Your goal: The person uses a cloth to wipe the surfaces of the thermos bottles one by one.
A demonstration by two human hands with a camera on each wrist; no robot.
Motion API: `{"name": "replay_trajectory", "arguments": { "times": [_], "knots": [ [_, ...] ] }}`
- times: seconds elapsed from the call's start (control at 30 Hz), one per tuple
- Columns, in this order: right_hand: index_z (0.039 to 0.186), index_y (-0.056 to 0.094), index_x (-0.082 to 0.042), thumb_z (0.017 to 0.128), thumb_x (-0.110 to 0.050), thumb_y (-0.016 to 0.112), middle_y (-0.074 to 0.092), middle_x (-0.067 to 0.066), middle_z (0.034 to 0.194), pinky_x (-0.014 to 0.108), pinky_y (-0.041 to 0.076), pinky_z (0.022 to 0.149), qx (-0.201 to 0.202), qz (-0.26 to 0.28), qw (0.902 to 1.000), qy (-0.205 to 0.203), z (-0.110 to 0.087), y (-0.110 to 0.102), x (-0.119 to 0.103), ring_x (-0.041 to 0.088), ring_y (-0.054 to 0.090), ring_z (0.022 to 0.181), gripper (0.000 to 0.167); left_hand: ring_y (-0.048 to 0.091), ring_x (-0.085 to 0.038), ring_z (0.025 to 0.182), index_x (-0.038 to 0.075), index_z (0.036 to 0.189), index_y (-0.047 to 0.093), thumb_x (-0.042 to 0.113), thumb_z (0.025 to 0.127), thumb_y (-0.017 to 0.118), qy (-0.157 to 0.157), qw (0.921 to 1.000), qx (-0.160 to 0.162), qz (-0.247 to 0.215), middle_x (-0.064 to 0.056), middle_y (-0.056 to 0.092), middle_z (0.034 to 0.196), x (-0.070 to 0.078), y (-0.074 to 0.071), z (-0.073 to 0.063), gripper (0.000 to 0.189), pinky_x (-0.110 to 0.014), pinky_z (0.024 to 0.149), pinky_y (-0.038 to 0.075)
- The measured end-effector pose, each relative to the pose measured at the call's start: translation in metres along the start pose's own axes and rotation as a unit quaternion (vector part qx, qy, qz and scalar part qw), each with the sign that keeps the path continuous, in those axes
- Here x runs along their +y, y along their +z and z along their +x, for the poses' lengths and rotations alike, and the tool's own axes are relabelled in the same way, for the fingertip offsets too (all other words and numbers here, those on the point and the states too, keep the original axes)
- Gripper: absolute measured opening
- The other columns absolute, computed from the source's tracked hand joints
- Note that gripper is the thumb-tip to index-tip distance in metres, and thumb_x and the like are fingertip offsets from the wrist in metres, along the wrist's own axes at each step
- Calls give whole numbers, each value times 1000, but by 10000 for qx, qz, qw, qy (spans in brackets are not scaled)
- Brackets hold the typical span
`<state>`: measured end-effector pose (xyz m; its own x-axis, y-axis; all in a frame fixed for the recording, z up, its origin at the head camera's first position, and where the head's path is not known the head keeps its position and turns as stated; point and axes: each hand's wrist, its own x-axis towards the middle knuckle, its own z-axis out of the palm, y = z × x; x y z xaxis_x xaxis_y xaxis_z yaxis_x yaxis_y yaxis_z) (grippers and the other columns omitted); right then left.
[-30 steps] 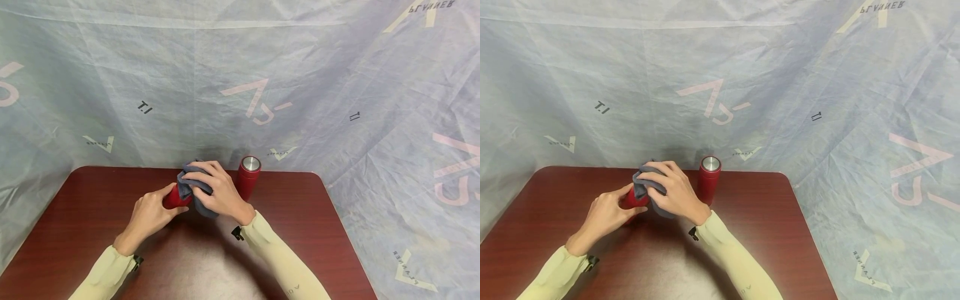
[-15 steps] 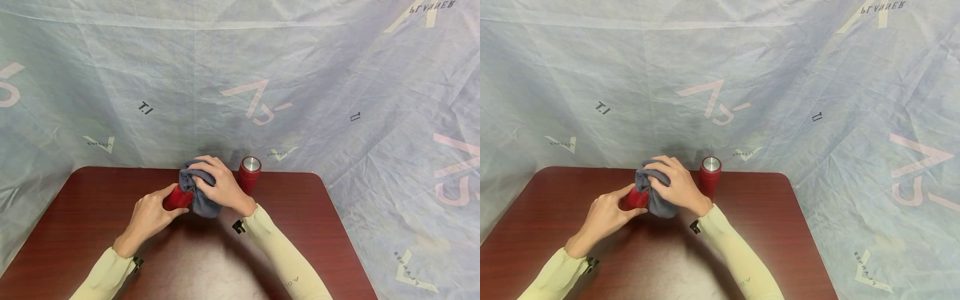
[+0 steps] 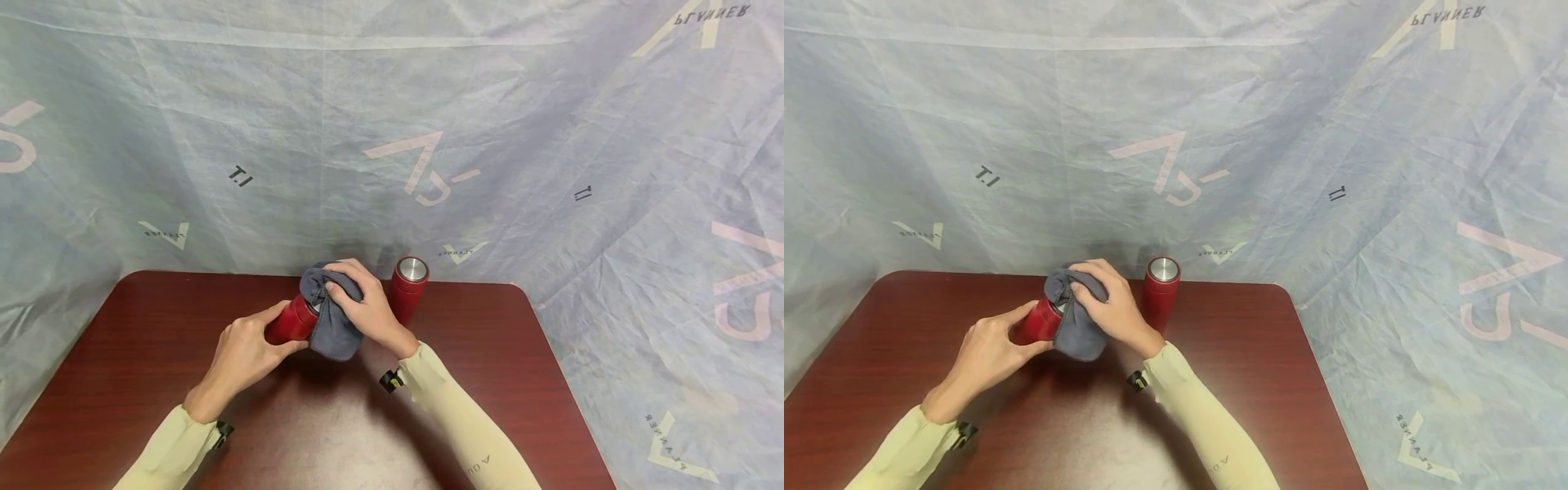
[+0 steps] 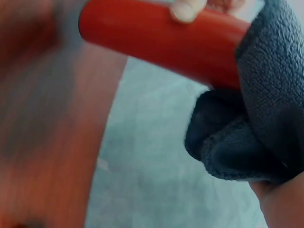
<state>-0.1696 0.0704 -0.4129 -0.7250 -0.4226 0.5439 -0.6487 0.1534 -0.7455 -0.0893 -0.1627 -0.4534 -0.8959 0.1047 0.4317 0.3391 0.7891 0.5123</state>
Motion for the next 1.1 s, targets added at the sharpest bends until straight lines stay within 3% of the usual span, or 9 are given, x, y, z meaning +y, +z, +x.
{"name": "replay_trajectory", "arguments": {
  "times": [0.17,0.4,0.63,0.83,1.1],
  "knots": [
    [131,73,-9,104,-11,70,69,9,131,38,50,112,535,325,9980,-69,-7,9,2,23,64,126,27,70,-30,79,11,136,73,33,75,98,-225,9997,-46,-67,-14,79,105,1,-2,0,69,-51,64,57],
    [127,75,-11,102,-11,72,67,6,137,38,51,112,931,201,9949,-342,-15,15,6,21,63,130,25,70,-33,77,8,136,73,35,75,98,-368,9993,1,-61,-17,79,102,0,-1,1,71,-53,64,56],
    [126,76,-12,102,-10,71,65,8,141,41,51,113,1075,42,9918,-691,-22,20,3,25,61,136,24,70,-33,74,5,135,74,35,74,98,-462,9988,98,-150,-18,79,95,-1,-2,0,72,-53,63,56],
    [125,77,-11,101,-5,71,63,11,144,44,49,116,1132,-320,9856,-1214,-27,25,2,34,58,138,26,70,-25,75,10,138,73,38,78,96,-642,9973,40,-342,-11,80,90,-2,-2,1,70,-47,66,56],
    [121,78,-8,95,2,74,64,16,142,46,49,115,1185,-514,9782,-1625,-34,26,-1,34,60,134,29,73,-26,77,6,141,70,42,77,98,-766,9958,82,-505,-11,80,90,-3,-1,1,78,-46,67,57]
  ]
}}
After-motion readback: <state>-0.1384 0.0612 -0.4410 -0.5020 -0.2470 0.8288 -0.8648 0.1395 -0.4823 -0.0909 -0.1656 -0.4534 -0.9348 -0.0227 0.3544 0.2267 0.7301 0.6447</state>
